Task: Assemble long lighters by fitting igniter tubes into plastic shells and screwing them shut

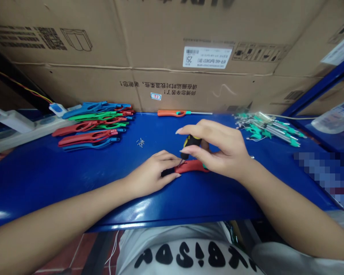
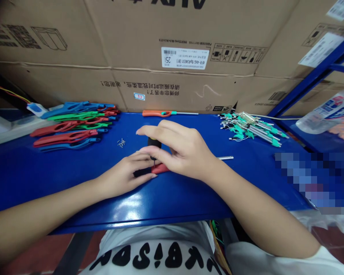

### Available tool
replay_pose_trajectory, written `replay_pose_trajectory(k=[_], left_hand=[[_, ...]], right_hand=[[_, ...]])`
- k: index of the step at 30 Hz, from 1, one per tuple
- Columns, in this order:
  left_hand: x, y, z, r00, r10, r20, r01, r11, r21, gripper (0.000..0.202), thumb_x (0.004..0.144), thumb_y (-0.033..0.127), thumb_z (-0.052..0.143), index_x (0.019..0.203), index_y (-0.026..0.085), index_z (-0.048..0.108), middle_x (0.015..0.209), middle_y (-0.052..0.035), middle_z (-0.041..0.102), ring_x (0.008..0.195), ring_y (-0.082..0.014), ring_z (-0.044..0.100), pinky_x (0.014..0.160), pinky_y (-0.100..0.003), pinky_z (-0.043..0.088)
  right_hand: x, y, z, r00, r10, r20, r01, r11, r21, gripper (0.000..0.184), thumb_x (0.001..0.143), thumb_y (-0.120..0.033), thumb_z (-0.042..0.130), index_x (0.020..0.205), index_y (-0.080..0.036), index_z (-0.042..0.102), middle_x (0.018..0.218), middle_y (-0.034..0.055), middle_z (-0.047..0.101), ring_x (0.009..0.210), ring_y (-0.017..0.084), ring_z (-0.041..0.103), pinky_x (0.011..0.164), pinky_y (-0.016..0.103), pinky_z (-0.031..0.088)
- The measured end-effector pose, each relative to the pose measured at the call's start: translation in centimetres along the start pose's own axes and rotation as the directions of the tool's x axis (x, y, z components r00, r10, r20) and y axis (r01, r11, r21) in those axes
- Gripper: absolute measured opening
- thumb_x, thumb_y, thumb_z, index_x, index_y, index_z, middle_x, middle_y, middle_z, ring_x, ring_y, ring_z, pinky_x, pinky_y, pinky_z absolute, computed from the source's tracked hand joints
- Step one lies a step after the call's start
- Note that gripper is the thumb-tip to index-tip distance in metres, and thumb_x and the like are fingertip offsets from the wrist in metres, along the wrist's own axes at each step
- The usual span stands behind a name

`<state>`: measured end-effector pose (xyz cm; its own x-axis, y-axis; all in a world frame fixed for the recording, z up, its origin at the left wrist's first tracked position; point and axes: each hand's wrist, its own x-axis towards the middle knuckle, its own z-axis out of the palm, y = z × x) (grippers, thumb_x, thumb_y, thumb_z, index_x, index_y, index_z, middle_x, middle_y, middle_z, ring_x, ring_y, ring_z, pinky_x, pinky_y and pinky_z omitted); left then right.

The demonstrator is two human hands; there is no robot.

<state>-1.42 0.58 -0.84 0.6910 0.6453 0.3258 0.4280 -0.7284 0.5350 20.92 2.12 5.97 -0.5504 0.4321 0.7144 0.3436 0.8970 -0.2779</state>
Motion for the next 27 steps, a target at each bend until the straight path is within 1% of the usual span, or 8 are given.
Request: replay_pose_trajectory(k=[3,7,9,13,17,20,24,27], left_hand=[[0.1,-0.1,0.1,1.0,0.001,-0.012,-0.001,1.0,-0.008,0.023,0.095,0.025,0.065,0.117,0.017,0.069,0.115,-0.0078,0.07,0.106,-0.0205,0.061,0.097,-0.035,0.049],[0.2,-0.1,0.2,1.0,-0.01,-0.005,0.01,1.0,-0.004,0.021,0.095,0.026,0.065,0.114,0.018,0.07,0.109,-0.0077,0.07,0.103,-0.0206,0.061,0.095,-0.035,0.049],[0.2,0.0,0.1,1.0,-0.013,-0.009,0.013,1.0,0.0,0.02,0.095,0.025,0.065,0.112,0.018,0.07,0.109,-0.0077,0.07,0.103,-0.0209,0.061,0.094,-0.036,0.05],[0.2,0.1,0.1,1.0,0.0,-0.016,0.0,1.0,-0.008,0.021,0.095,0.025,0.064,0.115,0.019,0.07,0.112,-0.0072,0.071,0.104,-0.0211,0.063,0.095,-0.036,0.049],[0.1,0.2,0.1,1.0,-0.011,-0.019,0.011,1.0,0.003,0.024,0.095,0.026,0.065,0.117,0.018,0.069,0.11,-0.0084,0.071,0.103,-0.0219,0.062,0.094,-0.037,0.05],[0.2,0.3,0.2,1.0,-0.017,-0.015,0.017,1.0,0.003,0.022,0.095,0.026,0.064,0.115,0.019,0.07,0.109,-0.0083,0.07,0.103,-0.0222,0.062,0.094,-0.037,0.05],[0.3,0.6,0.5,1.0,-0.018,0.011,0.019,0.999,-0.035,0.02,0.095,0.026,0.064,0.113,0.02,0.07,0.116,-0.008,0.07,0.11,-0.024,0.061,0.099,-0.041,0.047],[0.3,0.9,0.7,0.999,-0.026,0.035,0.027,0.998,-0.053,0.022,0.094,0.027,0.065,0.115,0.021,0.07,0.118,-0.0074,0.07,0.111,-0.0248,0.061,0.101,-0.043,0.047]], right_hand=[[-0.1,-0.3,0.0,1.0,-0.027,0.011,0.027,0.998,-0.053,0.03,0.098,-0.034,0.06,0.126,-0.023,0.064,0.102,0.0052,0.073,0.093,0.019,0.07,0.08,0.031,0.058],[0.0,-0.6,0.2,0.996,0.033,0.078,-0.04,0.994,0.1,0.04,0.105,-0.023,0.037,0.143,-0.022,0.05,0.122,0.007,0.068,0.107,0.017,0.067,0.09,0.033,0.056],[0.1,-0.6,0.3,0.996,0.049,0.075,-0.06,0.987,0.147,0.036,0.104,-0.024,0.043,0.138,-0.023,0.054,0.114,0.0051,0.07,0.098,0.016,0.068,0.086,0.031,0.057],[0.1,-0.3,0.4,1.0,0.019,-0.008,-0.019,0.999,0.032,0.025,0.095,-0.032,0.065,0.118,-0.023,0.065,0.105,0.0044,0.072,0.097,0.019,0.069,0.084,0.032,0.057],[0.0,-0.3,0.5,0.999,0.037,0.007,-0.037,0.992,0.123,0.03,0.103,-0.024,0.044,0.131,-0.02,0.058,0.119,0.0075,0.07,0.108,0.018,0.067,0.092,0.034,0.055],[0.0,-0.3,0.6,0.997,0.039,0.06,-0.052,0.973,0.223,0.033,0.104,-0.019,0.038,0.13,-0.021,0.058,0.114,0.0062,0.07,0.098,0.015,0.068,0.088,0.031,0.056],[0.2,-0.2,0.9,0.994,-0.053,0.094,0.046,0.996,0.077,0.028,0.101,-0.015,0.044,0.119,-0.022,0.065,0.105,0.0045,0.07,0.087,0.014,0.066,0.072,0.025,0.052],[0.3,-0.3,1.0,0.997,-0.035,0.069,0.041,0.996,-0.084,0.023,0.102,-0.026,0.049,0.117,-0.023,0.067,0.098,0.0038,0.071,0.079,0.013,0.066,0.065,0.024,0.05]])
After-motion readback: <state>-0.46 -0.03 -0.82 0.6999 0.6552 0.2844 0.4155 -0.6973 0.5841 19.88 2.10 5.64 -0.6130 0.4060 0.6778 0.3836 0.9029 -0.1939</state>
